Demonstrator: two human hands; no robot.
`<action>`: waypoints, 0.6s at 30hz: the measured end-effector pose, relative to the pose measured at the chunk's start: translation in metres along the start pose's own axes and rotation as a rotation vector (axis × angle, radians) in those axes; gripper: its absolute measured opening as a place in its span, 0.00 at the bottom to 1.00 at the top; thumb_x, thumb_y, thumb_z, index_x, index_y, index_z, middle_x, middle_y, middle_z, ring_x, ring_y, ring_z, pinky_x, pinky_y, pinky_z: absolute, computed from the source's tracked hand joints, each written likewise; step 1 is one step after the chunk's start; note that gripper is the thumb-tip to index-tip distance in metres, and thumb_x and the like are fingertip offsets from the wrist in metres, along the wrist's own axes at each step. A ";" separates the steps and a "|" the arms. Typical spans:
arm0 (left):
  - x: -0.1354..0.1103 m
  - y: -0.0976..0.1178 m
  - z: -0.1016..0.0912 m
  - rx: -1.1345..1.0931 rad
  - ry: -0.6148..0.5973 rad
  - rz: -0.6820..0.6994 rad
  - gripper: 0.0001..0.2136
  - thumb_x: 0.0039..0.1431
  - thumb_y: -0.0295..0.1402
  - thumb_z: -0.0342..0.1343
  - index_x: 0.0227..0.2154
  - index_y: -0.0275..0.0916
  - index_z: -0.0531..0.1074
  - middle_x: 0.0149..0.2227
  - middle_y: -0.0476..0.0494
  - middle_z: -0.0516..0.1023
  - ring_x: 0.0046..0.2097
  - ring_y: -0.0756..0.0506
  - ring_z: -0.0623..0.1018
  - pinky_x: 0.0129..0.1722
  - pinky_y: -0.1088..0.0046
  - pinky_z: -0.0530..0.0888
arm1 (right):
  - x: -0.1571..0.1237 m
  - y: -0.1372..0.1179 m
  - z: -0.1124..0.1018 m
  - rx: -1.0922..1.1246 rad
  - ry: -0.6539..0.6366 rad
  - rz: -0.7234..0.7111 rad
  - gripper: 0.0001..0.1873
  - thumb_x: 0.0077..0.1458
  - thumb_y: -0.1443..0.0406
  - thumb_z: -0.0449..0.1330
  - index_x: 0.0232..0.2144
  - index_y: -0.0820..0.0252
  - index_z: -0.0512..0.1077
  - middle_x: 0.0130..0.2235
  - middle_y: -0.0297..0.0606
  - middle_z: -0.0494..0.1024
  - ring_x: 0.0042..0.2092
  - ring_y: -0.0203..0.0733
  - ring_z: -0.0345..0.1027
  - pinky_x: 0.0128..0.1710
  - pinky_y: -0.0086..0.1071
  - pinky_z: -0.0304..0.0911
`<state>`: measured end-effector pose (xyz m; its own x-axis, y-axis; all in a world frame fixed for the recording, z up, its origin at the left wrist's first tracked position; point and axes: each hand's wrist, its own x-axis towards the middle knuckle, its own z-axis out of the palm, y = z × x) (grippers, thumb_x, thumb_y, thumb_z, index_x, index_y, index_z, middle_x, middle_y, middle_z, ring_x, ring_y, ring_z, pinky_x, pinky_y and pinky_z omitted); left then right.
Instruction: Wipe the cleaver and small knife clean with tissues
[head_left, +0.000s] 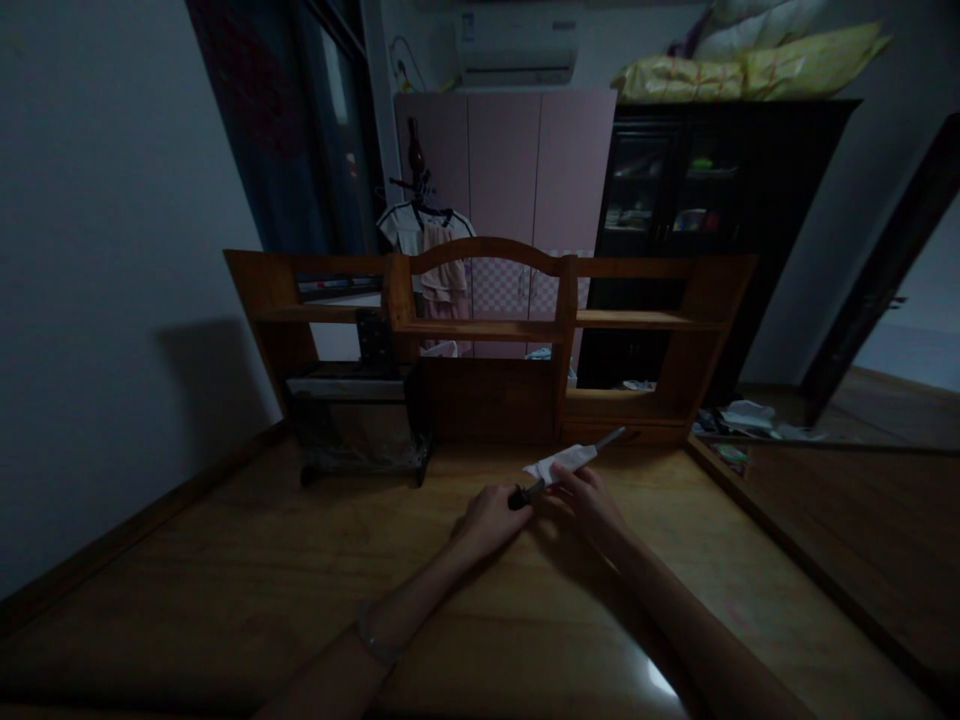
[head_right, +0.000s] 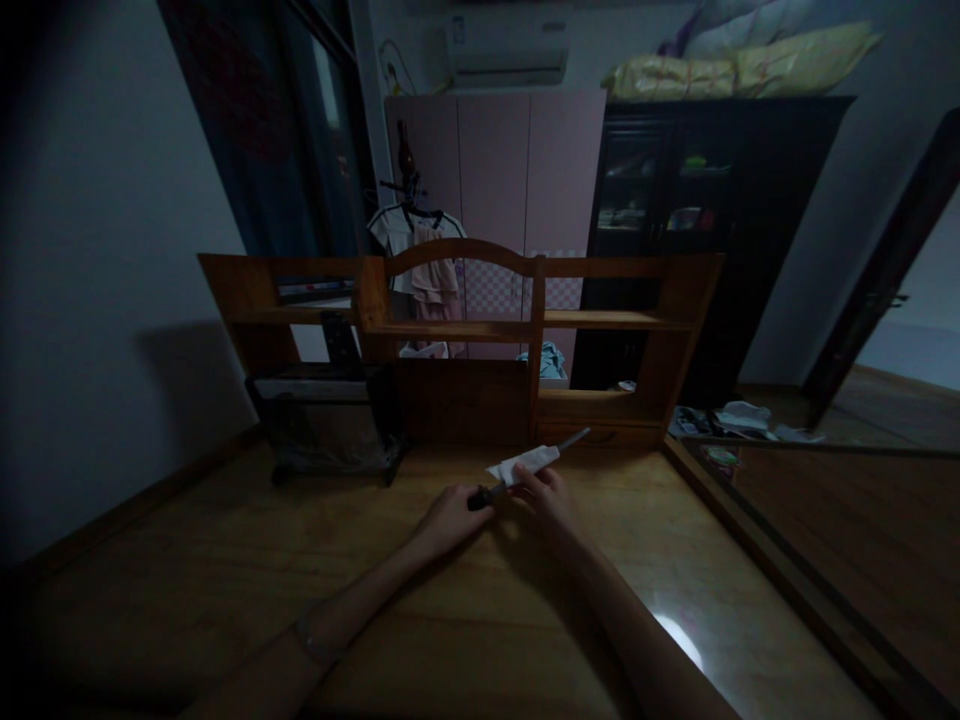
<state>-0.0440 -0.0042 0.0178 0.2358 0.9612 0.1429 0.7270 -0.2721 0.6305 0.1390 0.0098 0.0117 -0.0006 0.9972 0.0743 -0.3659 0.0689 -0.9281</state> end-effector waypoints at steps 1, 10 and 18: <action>-0.001 0.002 -0.001 -0.007 -0.010 -0.015 0.14 0.55 0.43 0.54 0.33 0.37 0.77 0.34 0.43 0.80 0.35 0.44 0.77 0.30 0.76 0.65 | -0.002 0.001 0.002 -0.001 -0.018 0.017 0.12 0.46 0.57 0.69 0.31 0.57 0.74 0.34 0.39 0.78 0.35 0.44 0.72 0.41 0.40 0.67; -0.006 0.010 -0.007 -0.045 -0.031 -0.075 0.17 0.54 0.43 0.55 0.39 0.37 0.78 0.36 0.41 0.81 0.39 0.42 0.78 0.33 0.75 0.68 | -0.008 0.007 0.011 -0.018 -0.133 0.084 0.13 0.47 0.57 0.68 0.32 0.56 0.74 0.35 0.39 0.79 0.34 0.44 0.72 0.38 0.38 0.67; -0.001 0.001 0.000 -0.010 -0.010 -0.027 0.13 0.53 0.41 0.55 0.33 0.38 0.78 0.33 0.43 0.80 0.36 0.44 0.76 0.33 0.75 0.67 | 0.012 0.003 -0.010 0.053 0.062 0.004 0.14 0.44 0.54 0.69 0.27 0.57 0.75 0.34 0.38 0.79 0.36 0.45 0.71 0.39 0.38 0.67</action>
<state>-0.0433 -0.0055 0.0186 0.2229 0.9676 0.1182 0.7265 -0.2458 0.6417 0.1474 0.0226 0.0066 0.0547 0.9974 0.0464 -0.4144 0.0650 -0.9078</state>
